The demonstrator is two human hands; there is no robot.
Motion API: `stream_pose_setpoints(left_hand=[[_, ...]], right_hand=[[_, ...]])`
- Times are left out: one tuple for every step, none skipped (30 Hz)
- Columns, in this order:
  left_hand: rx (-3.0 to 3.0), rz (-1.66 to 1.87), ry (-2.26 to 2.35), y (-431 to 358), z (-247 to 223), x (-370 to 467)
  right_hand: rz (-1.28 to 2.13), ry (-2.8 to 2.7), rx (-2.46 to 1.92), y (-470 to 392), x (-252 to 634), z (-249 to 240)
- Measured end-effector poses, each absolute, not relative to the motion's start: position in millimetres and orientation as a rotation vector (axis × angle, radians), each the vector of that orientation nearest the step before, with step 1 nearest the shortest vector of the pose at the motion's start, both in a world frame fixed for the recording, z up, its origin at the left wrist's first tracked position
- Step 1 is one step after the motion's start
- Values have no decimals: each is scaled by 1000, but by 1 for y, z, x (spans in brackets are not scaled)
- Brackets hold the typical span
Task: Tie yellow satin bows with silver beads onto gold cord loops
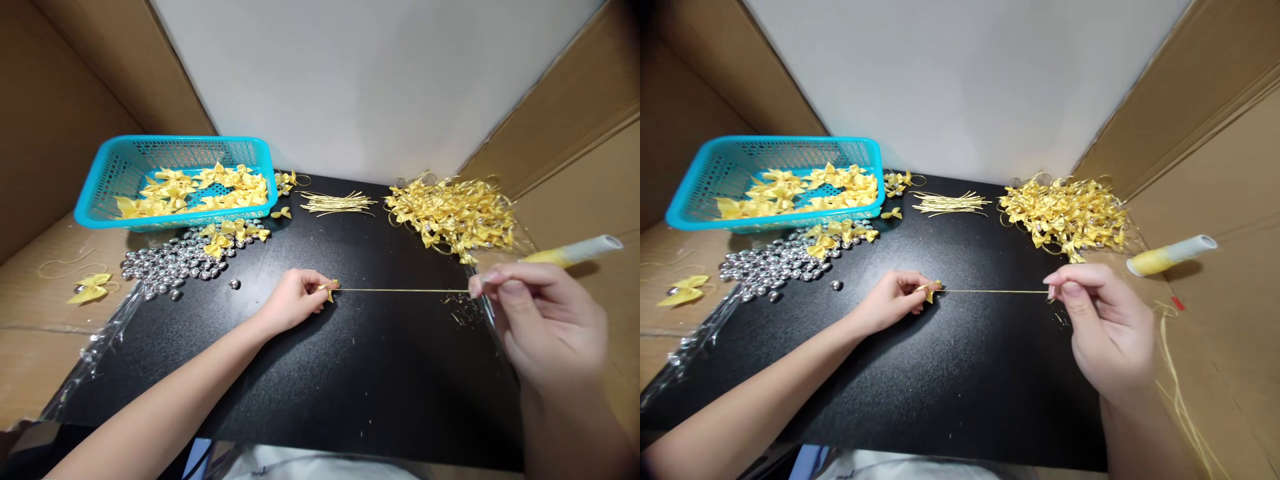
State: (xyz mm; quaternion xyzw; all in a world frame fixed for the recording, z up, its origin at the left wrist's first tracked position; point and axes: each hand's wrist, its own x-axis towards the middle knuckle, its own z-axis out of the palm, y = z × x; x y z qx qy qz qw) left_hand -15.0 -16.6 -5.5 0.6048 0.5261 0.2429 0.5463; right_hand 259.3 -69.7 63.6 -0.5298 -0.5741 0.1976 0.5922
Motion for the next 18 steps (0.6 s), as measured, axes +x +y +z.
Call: stream_pose_setpoints(left_hand=[[1441, 576, 1245, -17, -6, -15], [1447, 578, 1245, -17, -6, -15], [1450, 581, 1245, -17, -6, -15], [1452, 583, 1246, -17, -6, -15], [1452, 583, 1250, -16, -6, -15], [1450, 582, 1255, -16, -6, -15], [1448, 582, 1259, -16, -6, -15], [1445, 583, 1264, -15, -6, -15], [1439, 584, 1268, -15, -6, -14], [1431, 585, 1271, -14, -5, -14], [1418, 586, 1271, -14, -5, -13], [1396, 585, 1267, -14, -3, -12], [1362, 583, 1256, -15, -2, -11], [1318, 578, 1236, -15, -1, -10], [1268, 569, 1209, -16, 1, -8], [1221, 552, 1176, -16, 2, -7], [1182, 532, 1144, -17, 3, -5], [1158, 510, 1116, -17, 3, -3]], right_hand=[[440, -1364, -1200, -68, 260, 63], [418, -1390, -1169, -67, 260, 62], [402, -1409, -1144, -66, 261, 61], [400, -1417, -1133, -65, 261, 61], [407, -1421, -1127, -64, 262, 60], [421, -1422, -1124, -64, 263, 60], [436, -1422, -1124, -64, 263, 60], [454, -1419, -1129, -64, 264, 60], [475, -1412, -1135, -64, 266, 60], [493, -1402, -1131, -64, 267, 61], [522, -1393, -1116, -65, 269, 62], [560, -1386, -1086, -65, 271, 63], [607, -1383, -1052, -65, 273, 64], [662, -1379, -1018, -64, 275, 65], [720, -1367, -990, -64, 276, 65], [779, -1342, -976, -63, 278, 66], [832, -1306, -976, -62, 279, 66], [877, -1260, -982, -61, 281, 65]])
